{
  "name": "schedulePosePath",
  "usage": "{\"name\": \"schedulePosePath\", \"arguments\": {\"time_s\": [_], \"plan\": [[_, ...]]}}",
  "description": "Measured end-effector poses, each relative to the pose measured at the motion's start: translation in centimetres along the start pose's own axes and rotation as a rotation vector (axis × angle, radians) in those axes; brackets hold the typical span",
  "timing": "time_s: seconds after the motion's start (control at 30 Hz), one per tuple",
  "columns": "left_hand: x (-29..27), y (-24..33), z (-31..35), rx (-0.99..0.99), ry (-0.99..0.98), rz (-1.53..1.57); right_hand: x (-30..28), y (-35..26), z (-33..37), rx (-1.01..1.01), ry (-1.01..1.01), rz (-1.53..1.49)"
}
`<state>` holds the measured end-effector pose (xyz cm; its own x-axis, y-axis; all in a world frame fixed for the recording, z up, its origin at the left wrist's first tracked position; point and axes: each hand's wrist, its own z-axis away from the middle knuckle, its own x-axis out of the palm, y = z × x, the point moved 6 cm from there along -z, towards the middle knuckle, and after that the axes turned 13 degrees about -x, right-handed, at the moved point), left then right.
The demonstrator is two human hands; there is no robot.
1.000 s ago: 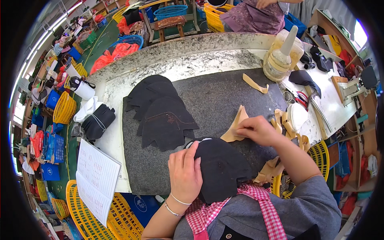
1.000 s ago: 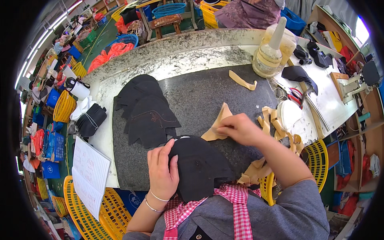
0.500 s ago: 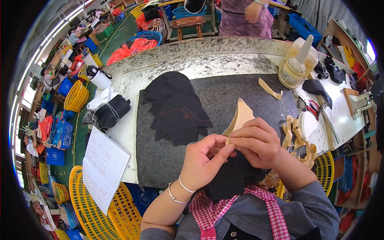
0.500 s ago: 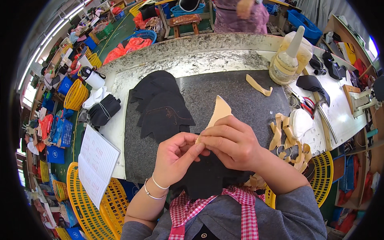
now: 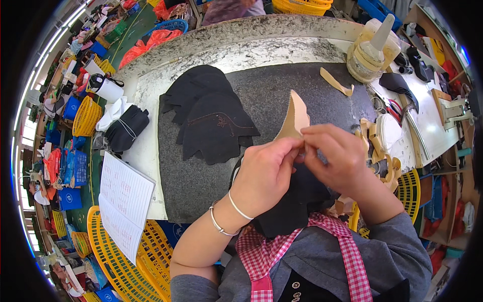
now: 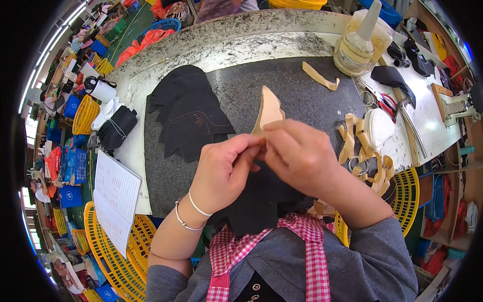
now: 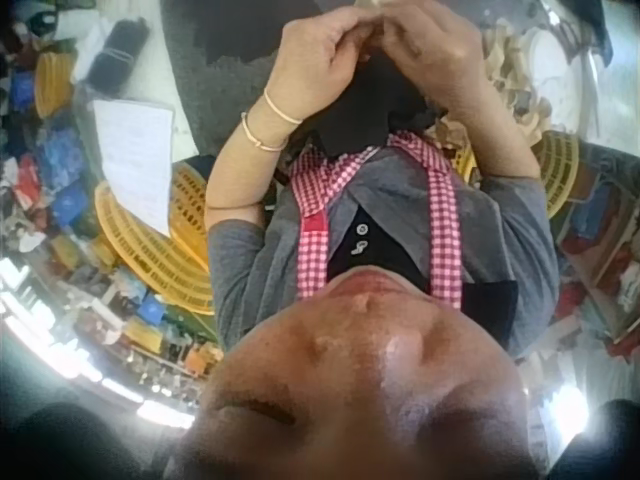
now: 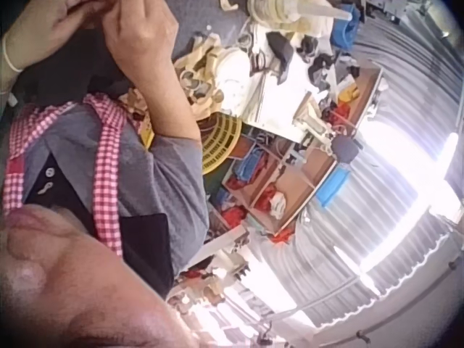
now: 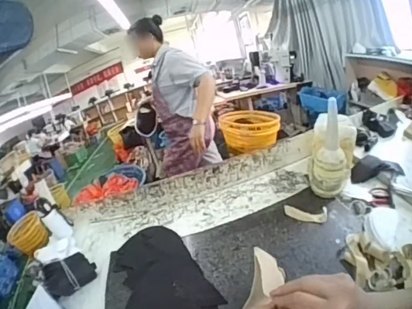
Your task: The person peels the backing paper off padding pieces and adheres them onto shoe upper cutouts by hand.
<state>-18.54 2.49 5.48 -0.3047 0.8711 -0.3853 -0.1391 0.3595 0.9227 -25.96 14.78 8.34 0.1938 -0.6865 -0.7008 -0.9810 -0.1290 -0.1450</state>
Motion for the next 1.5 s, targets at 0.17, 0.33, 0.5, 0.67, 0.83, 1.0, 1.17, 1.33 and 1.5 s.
{"name": "schedulePosePath", "arguments": {"time_s": [0.17,0.33,0.5,0.67,0.83,1.0,1.17,1.33,1.5], "plan": [[0.4,0.3,-2.5,0.206,0.092,-0.174,0.4,4.4,3.7,0.625,0.137,-0.460],[2.7,-3.7,-4.4,0.067,-0.170,-0.610,-0.3,9.8,8.8,0.948,0.480,-1.009],[3.8,-3.7,-4.0,0.135,-0.216,-0.794,-7.0,12.8,10.5,0.800,1.019,-1.000],[0.0,-0.1,-2.7,0.279,0.050,-0.372,-1.4,7.5,4.7,0.631,0.634,-0.921],[-2.3,1.2,-0.1,0.186,0.133,0.016,2.6,3.1,2.2,0.628,0.311,-0.965],[-3.0,-1.0,0.9,0.081,0.141,0.076,3.4,2.0,1.2,0.544,0.221,-0.859],[-2.7,-1.7,0.8,0.135,0.104,0.069,3.2,1.7,0.9,0.558,0.146,-0.820],[-2.4,-3.6,1.0,0.024,-0.116,0.233,4.4,2.5,1.9,0.790,0.138,-1.300],[-2.3,-4.6,1.0,-0.081,-0.341,1.195,5.1,3.3,2.2,0.802,0.462,-1.558]]}}
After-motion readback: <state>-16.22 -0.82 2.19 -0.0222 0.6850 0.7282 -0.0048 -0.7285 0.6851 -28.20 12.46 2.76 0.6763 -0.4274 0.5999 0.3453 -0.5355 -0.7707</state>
